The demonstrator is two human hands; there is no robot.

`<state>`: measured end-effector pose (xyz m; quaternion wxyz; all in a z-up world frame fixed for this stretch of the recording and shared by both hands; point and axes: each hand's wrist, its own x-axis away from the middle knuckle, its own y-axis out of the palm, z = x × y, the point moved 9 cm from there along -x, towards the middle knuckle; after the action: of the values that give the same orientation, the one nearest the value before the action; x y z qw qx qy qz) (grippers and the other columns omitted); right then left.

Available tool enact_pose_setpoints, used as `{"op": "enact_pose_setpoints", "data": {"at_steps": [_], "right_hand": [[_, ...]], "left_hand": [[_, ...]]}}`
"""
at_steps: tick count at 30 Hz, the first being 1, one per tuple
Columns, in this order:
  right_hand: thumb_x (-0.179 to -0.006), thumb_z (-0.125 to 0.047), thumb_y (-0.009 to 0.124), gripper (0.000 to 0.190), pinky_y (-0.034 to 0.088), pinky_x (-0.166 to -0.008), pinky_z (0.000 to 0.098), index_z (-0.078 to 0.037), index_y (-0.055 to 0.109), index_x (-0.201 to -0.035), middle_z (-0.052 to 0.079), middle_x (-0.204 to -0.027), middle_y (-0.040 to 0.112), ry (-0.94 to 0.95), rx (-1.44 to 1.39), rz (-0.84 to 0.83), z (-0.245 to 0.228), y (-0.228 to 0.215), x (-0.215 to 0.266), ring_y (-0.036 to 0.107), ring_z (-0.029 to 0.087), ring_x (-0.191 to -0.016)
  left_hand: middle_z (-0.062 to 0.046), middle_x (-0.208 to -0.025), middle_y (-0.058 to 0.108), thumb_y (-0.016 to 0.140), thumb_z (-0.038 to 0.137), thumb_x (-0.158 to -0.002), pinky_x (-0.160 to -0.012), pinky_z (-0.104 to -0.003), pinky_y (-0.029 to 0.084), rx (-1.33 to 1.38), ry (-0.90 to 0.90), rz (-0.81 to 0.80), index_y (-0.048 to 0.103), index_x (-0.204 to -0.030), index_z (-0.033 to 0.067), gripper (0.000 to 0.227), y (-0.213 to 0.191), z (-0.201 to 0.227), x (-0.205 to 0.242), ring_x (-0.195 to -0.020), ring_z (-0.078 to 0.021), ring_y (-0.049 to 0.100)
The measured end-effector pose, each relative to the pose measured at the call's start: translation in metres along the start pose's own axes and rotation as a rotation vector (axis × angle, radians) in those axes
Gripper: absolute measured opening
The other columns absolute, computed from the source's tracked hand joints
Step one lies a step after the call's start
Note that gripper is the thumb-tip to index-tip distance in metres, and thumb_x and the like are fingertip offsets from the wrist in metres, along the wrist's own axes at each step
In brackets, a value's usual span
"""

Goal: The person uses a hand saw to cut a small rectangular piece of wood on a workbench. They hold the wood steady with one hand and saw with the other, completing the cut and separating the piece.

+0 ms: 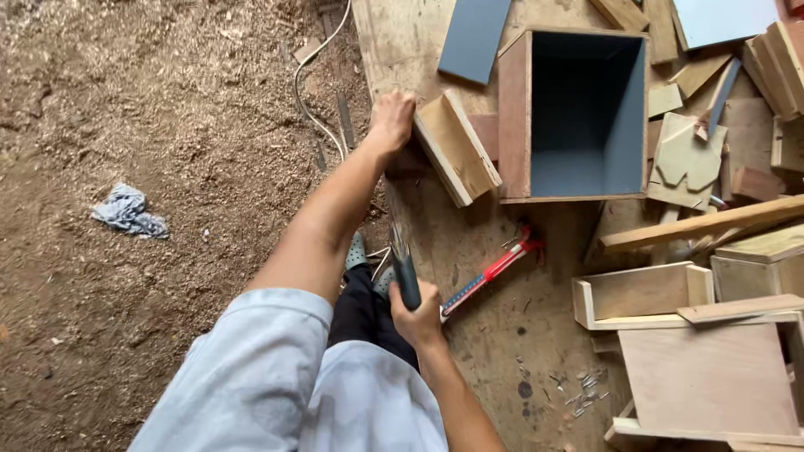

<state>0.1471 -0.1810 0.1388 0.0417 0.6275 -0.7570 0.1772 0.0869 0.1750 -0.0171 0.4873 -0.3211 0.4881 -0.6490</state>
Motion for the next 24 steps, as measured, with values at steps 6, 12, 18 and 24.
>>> {"op": "enact_pose_setpoints", "data": {"at_steps": [6, 12, 18, 24], "right_hand": [[-0.088, -0.007, 0.07, 0.026, 0.035, -0.044, 0.0314, -0.001, 0.057, -0.067, -0.003, -0.056, 0.049, 0.084, -0.035, 0.053, -0.006, -0.022, 0.024, 0.044, 0.006, -0.051], [-0.088, -0.008, 0.07, 0.031, 0.033, -0.045, 0.0306, 0.0, 0.054, -0.063, -0.003, -0.053, 0.047, 0.145, 0.007, 0.023, -0.018, -0.035, 0.022, 0.041, 0.005, -0.051], [-0.085, -0.012, 0.071, 0.023, 0.039, -0.045, 0.0346, -0.001, 0.061, -0.067, 0.002, -0.052, 0.054, -0.009, 0.121, 0.041, -0.038, -0.003, -0.022, 0.049, 0.01, -0.046], [-0.085, -0.013, 0.072, 0.03, 0.039, -0.045, 0.0368, 0.0, 0.057, -0.063, 0.008, -0.05, 0.051, -0.026, 0.162, 0.041, -0.047, -0.016, 0.02, 0.048, 0.014, -0.044]], "left_hand": [[-0.018, -0.094, 0.074, 0.068, -0.006, -0.085, -0.063, -0.038, 0.063, -0.133, -0.096, -0.131, 0.076, -0.094, 0.0062, 0.017, 0.021, -0.01, -0.01, -0.085, -0.0313, 0.076], [-0.018, -0.097, 0.073, 0.069, -0.005, -0.084, -0.061, -0.038, 0.063, -0.119, -0.09, -0.164, 0.074, -0.096, 0.0049, 0.016, 0.008, -0.007, -0.007, -0.085, -0.0295, 0.075], [-0.019, -0.102, 0.073, 0.066, -0.008, -0.086, -0.063, -0.036, 0.064, -0.156, -0.152, -0.198, 0.073, -0.102, 0.0025, 0.021, 0.002, -0.005, -0.006, -0.087, -0.0307, 0.075], [-0.019, -0.105, 0.073, 0.065, -0.009, -0.086, -0.067, -0.039, 0.064, -0.069, -0.155, -0.205, 0.074, -0.104, 0.0046, 0.024, -0.004, -0.011, -0.005, -0.092, -0.0339, 0.075]]}}
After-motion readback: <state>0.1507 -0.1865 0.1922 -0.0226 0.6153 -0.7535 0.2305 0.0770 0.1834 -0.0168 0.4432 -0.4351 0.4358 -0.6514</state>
